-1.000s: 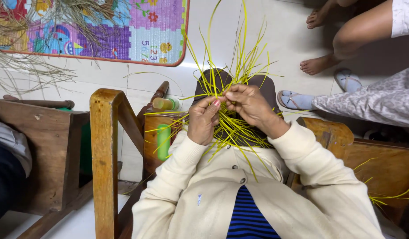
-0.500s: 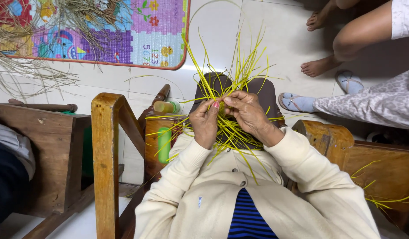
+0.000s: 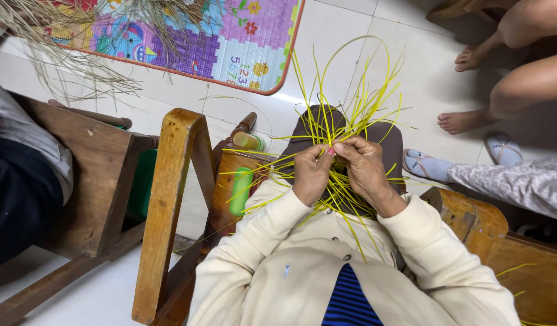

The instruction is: Weaving yellow fibers together to form a circular base for a craft project

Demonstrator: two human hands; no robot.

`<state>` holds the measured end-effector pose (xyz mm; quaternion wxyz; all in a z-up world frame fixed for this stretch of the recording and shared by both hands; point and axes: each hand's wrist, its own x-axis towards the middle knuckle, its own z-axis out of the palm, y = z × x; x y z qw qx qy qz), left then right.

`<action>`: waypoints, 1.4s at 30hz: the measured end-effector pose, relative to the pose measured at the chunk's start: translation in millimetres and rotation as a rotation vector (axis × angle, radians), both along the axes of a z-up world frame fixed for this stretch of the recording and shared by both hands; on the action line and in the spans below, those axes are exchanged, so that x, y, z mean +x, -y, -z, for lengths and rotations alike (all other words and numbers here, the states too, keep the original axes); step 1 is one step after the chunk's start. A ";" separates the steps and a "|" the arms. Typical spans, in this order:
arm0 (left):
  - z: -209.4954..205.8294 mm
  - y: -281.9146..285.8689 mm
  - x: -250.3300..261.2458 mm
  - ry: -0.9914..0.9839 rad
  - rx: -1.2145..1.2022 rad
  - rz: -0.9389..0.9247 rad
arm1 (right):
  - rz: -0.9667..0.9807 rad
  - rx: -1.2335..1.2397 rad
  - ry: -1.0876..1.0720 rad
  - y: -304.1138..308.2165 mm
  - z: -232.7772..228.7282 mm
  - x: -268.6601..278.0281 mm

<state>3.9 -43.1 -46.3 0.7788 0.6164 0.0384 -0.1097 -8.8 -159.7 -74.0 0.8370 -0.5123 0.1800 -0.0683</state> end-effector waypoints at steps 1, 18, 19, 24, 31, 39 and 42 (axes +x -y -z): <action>-0.4 -1.6 0.4 0.003 -0.001 -0.004 | -0.004 -0.001 0.003 -1.3 -5.7 2.8; -46.0 -61.0 -37.6 0.347 0.284 0.494 | 0.331 -0.711 0.105 142.3 -59.2 82.8; -48.4 -62.6 -36.4 0.347 0.284 0.494 | 0.331 -0.712 0.105 139.2 -59.3 83.2; -29.7 -69.5 -33.6 0.337 0.442 0.477 | 0.357 -0.912 0.320 127.2 -63.7 80.5; -42.6 -97.1 16.7 0.365 0.761 0.389 | 0.208 -1.253 0.427 79.4 -91.6 49.8; -28.8 -53.1 39.8 0.205 0.170 0.422 | 0.041 -1.391 0.868 27.1 -86.4 33.1; -28.2 -29.4 28.6 -0.064 -0.190 0.438 | 0.063 -1.520 0.953 25.9 -80.0 31.7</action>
